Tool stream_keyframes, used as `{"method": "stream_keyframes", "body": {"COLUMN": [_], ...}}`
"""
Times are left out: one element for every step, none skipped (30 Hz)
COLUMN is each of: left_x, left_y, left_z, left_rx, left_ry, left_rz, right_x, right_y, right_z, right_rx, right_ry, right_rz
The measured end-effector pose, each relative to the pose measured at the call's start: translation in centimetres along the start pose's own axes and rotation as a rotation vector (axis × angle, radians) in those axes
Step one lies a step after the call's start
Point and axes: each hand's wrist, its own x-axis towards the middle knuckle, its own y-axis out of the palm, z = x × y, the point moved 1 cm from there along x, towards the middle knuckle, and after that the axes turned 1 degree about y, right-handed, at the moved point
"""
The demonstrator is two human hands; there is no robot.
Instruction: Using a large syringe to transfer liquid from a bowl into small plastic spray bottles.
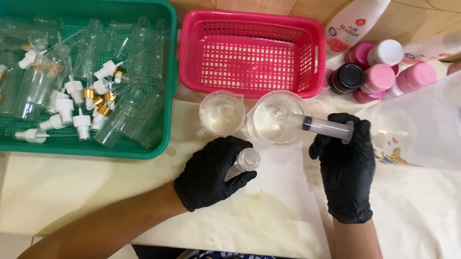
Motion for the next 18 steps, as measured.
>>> {"method": "stream_keyframes", "body": {"left_x": [0.0, 0.0, 0.0, 0.0, 0.0, -0.1, -0.2, -0.2, -0.2, -0.2, -0.2, -0.2, -0.1, -0.1, -0.1, -0.2, -0.3, -0.2], "left_y": [0.1, 0.1, 0.1, 0.1, 0.1, 0.2, 0.2, 0.3, 0.2, 0.1, 0.0, -0.1, -0.1, -0.1, 0.0, 0.1, 0.2, 0.1], "left_z": [0.0, 0.1, 0.1, 0.1, 0.1, 0.1, 0.1, 0.1, 0.1, 0.2, 0.2, 0.3, 0.3, 0.3, 0.3, 0.3, 0.4, 0.4], "left_rx": [0.004, 0.009, 0.01, 0.005, -0.001, -0.001, 0.0, 0.001, 0.001, -0.003, -0.005, -0.004, -0.014, -0.025, -0.026, -0.017, -0.008, -0.008], "left_ry": [0.007, 0.015, 0.013, 0.012, 0.013, 0.013, 0.012, 0.01, 0.011, 0.026, 0.039, 0.038, 0.041, 0.044, 0.044, 0.055, 0.064, 0.062], "left_rz": [-0.009, -0.018, -0.018, -0.018, -0.016, -0.015, -0.013, -0.011, -0.011, -0.007, -0.003, -0.005, 0.0, 0.004, 0.005, -0.001, -0.008, -0.009], "right_x": [-0.2, -0.3, -0.4, -0.5, -0.6, -0.5, -0.3, -0.2, -0.2, -0.3, -0.3, -0.1, 0.0, 0.1, -0.1, -0.2, -0.3, -0.4], "right_y": [0.1, 0.3, 0.5, 0.7, 0.9, 0.6, 0.2, -0.2, -0.3, -0.4, -0.5, -0.5, -0.7, -0.8, -0.5, -0.3, 0.0, -0.1], "right_z": [0.2, 0.4, 0.6, 0.8, 1.0, 0.8, 0.6, 0.5, 0.6, 0.7, 0.8, 0.6, 0.4, 0.1, 0.5, 0.9, 1.2, 1.2], "right_rx": [0.035, 0.07, 0.069, 0.054, 0.04, 0.041, 0.045, 0.048, 0.048, 0.092, 0.134, 0.134, 0.073, 0.012, 0.012, 0.01, 0.008, 0.006], "right_ry": [-0.008, -0.015, -0.013, -0.002, 0.009, 0.01, -0.017, -0.043, -0.043, -0.051, -0.056, -0.055, -0.058, -0.06, -0.061, -0.057, -0.051, -0.051], "right_rz": [-0.006, -0.012, -0.011, 0.0, 0.009, 0.008, -0.031, -0.07, -0.069, -0.079, -0.086, -0.084, -0.076, -0.069, -0.069, -0.057, -0.042, -0.041]}}
